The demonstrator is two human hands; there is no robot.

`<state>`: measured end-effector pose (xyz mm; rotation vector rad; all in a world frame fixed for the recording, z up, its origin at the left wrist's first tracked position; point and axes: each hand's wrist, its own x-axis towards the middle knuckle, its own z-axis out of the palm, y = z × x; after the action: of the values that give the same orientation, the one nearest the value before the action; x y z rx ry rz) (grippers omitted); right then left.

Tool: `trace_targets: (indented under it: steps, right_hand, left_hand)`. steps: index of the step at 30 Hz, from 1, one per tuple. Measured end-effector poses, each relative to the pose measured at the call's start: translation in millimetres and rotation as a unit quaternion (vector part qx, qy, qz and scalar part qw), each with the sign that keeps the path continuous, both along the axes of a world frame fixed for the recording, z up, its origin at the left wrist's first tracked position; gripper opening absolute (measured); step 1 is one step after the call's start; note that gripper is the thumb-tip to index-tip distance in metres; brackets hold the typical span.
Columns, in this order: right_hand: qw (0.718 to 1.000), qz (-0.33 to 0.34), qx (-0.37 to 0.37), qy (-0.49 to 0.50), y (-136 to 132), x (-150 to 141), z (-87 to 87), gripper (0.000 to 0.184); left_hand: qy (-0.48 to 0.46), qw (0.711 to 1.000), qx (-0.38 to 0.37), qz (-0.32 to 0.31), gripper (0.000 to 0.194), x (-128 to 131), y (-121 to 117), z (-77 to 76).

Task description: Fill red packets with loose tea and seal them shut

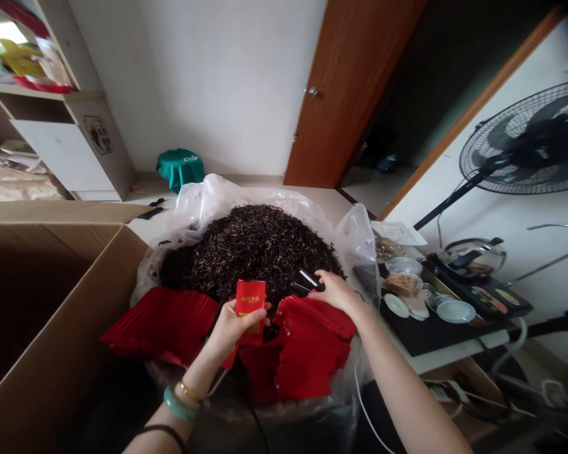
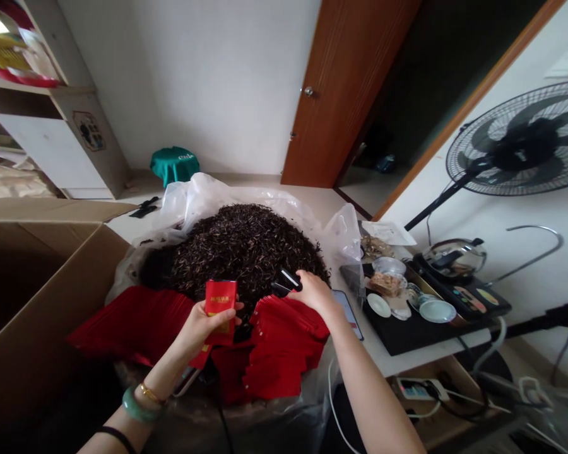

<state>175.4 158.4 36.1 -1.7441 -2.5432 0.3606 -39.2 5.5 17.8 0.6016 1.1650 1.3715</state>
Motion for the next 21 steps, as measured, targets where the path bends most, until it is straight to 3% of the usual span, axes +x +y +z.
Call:
trace_targets:
  steps: [6,12,17,21]
  right_hand:
    - [0.994,-0.046,-0.002,-0.098,-1.3,-26.4,-15.8,0.046]
    - [0.992,-0.048,0.045,-0.105,-0.7,-38.4,-5.5,0.040]
    - [0.990,0.055,0.115,-0.064,11.3,-51.8,18.7,0.070]
    - [0.991,0.117,0.066,0.005,22.8,-57.4,32.5,0.064]
  left_hand:
    - [-0.006,1.000,0.000,0.021,0.051,-3.1,0.2,3.8]
    - [0.002,1.000,0.008,0.019,0.051,-6.6,-1.3,8.6]
    - [-0.004,1.000,0.009,0.028,0.052,-9.2,-1.3,10.9]
    - [-0.001,0.999,0.013,0.031,0.052,-12.3,-0.5,9.9]
